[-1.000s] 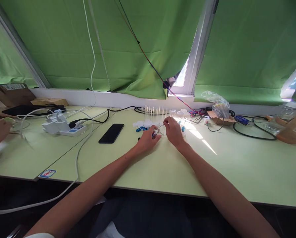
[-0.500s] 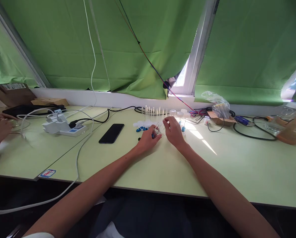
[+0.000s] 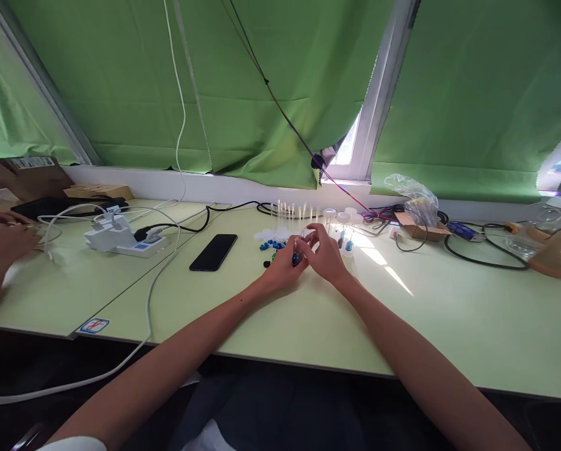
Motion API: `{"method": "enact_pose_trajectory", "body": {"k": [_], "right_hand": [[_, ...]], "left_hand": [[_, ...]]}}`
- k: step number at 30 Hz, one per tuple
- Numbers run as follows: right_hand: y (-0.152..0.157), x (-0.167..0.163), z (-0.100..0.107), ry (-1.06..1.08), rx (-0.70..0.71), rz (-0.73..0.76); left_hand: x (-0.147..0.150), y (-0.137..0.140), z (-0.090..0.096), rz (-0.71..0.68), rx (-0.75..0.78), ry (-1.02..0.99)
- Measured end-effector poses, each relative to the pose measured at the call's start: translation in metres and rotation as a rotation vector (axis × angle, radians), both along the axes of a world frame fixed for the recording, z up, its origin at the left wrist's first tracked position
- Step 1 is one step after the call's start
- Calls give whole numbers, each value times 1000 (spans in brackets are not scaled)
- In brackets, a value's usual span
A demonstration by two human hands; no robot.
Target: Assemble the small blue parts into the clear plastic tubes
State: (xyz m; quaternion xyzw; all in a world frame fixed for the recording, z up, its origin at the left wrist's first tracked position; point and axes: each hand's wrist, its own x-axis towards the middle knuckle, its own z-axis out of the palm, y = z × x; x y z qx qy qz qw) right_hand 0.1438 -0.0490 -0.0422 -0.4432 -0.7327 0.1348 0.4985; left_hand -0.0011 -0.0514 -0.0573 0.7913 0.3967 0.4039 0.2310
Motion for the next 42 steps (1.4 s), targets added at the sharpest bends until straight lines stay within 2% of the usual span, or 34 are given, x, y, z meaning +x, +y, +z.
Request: {"method": "enact_pose_trajectory", "body": {"k": [7, 9, 14, 19, 23, 26, 32, 42], "right_hand": [[-1, 1, -1, 15, 121, -33], [0, 2, -1, 10, 137, -43], [4, 3, -2, 20, 125, -25], [5, 1, -6, 3, 72, -33], [6, -2, -14, -79, -10, -15], [8, -4, -19, -107, -61, 1], [10, -4, -22, -132, -121, 13], [10, -4, -21, -128, -122, 24]], "left_hand": [[-6, -3, 12, -123, 70, -14], [-11, 1, 12, -115, 103, -7], [-24, 24, 3, 176, 212, -31], [-42, 53, -8, 326, 321, 140], [-52, 68, -16, 296, 297, 320], [-54, 73, -22, 271, 302, 381], [-53, 75, -24, 257, 321, 423], [-51, 70, -24, 291, 334, 439]]}}
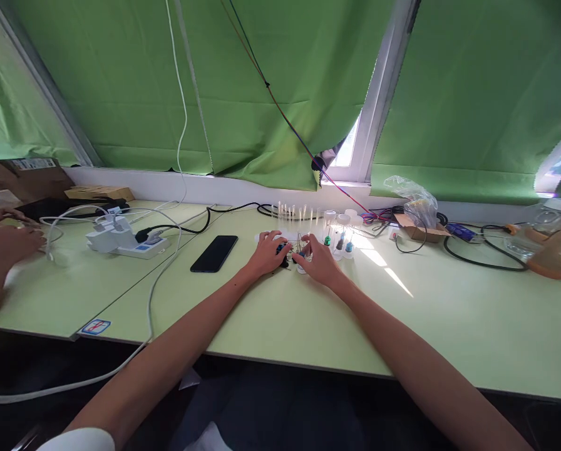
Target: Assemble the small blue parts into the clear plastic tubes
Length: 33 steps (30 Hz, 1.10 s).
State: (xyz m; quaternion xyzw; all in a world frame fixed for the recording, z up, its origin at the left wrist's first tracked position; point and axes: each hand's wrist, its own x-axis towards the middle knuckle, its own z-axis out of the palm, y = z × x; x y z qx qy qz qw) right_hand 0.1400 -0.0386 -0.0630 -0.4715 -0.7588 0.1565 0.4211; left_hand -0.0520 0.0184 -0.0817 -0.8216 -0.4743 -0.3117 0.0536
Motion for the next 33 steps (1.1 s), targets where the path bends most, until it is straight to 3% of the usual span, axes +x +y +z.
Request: {"method": "enact_pose_trajectory", "body": {"k": [13, 22, 28, 33], "right_hand": [[2, 0, 0, 10, 25, 17], [2, 1, 1, 19, 30, 32], [2, 1, 1, 13, 20, 29], [0, 1, 3, 6, 23, 35]], "left_hand": [[6, -5, 9, -82, -35, -71], [22, -31, 29, -73, 94, -268], [27, -38, 29, -65, 106, -390], [31, -43, 33, -131, 68, -627]]}}
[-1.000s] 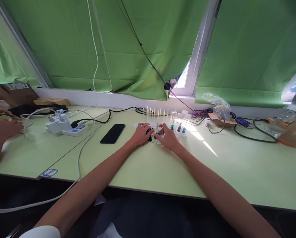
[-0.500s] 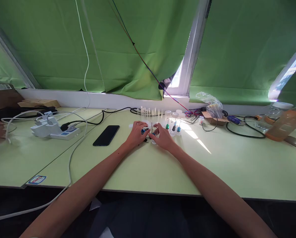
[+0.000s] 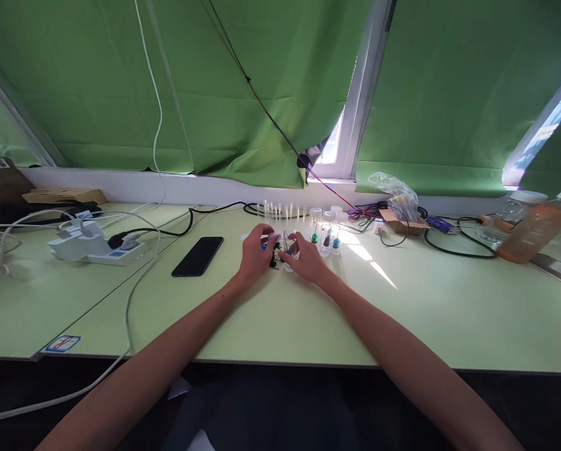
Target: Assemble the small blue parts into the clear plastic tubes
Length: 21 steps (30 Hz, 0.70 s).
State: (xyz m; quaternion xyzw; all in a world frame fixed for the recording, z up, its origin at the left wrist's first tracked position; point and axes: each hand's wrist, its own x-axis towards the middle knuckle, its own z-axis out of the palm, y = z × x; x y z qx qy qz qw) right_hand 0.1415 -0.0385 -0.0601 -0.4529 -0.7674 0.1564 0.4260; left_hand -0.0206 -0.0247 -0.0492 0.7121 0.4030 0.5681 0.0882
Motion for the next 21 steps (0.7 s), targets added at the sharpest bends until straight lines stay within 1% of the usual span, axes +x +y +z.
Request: {"method": "enact_pose_trajectory", "body": {"k": [3, 5, 7, 11, 13, 18, 21], "right_hand": [[-1, 0, 1, -12, 11, 1], [-2, 0, 2, -21, 17, -4], [-1, 0, 2, -26, 23, -14], [1, -1, 1, -37, 18, -25], [1, -1, 1, -49, 7, -34], [1, -1, 1, -100, -12, -66], [1, -1, 1, -118, -40, -73]], "left_hand": [[2, -4, 5, 4, -6, -65], [3, -6, 8, -8, -35, -92], [3, -6, 9, -63, -94, -160], [2, -1, 9, -207, -195, -363], [1, 3, 7, -241, -226, -439], [-1, 13, 1, -231, -257, -502], [-1, 15, -2, -240, -302, -519]]}}
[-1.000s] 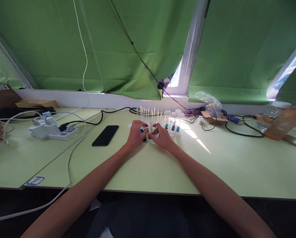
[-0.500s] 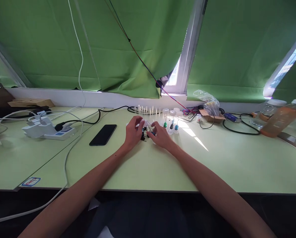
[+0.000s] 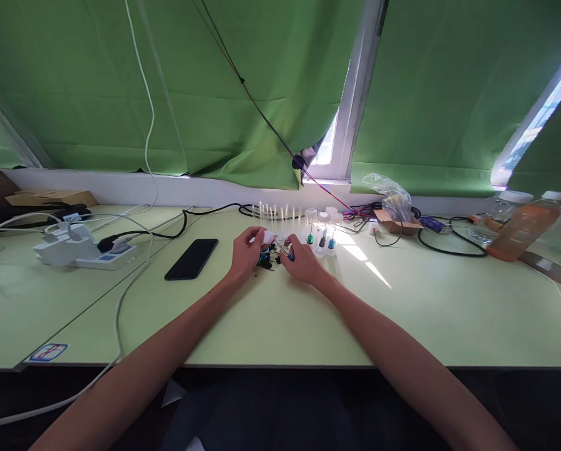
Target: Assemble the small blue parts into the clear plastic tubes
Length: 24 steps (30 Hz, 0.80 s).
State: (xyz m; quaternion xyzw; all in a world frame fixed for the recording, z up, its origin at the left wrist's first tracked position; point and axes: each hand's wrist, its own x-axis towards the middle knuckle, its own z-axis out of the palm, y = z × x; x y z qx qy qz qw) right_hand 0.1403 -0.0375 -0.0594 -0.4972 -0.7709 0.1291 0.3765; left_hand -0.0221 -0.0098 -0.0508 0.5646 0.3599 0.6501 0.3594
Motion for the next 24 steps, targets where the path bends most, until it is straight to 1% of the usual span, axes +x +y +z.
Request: {"method": "enact_pose_trajectory", "body": {"k": [4, 9, 13, 19, 24], "right_hand": [[2, 0, -2, -5, -19, -2], [2, 0, -4, -20, -22, 18], [1, -1, -5, -20, -26, 43], [1, 0, -5, -18, -40, 37], [2, 2, -5, -45, -36, 44]], "left_hand": [[1, -3, -1, -18, -62, 11], [2, -6, -3, -31, -96, 64], [4, -4, -6, -65, -130, 31], [10, -7, -7, -161, -170, -27], [11, -8, -7, -156, -196, -45]]}}
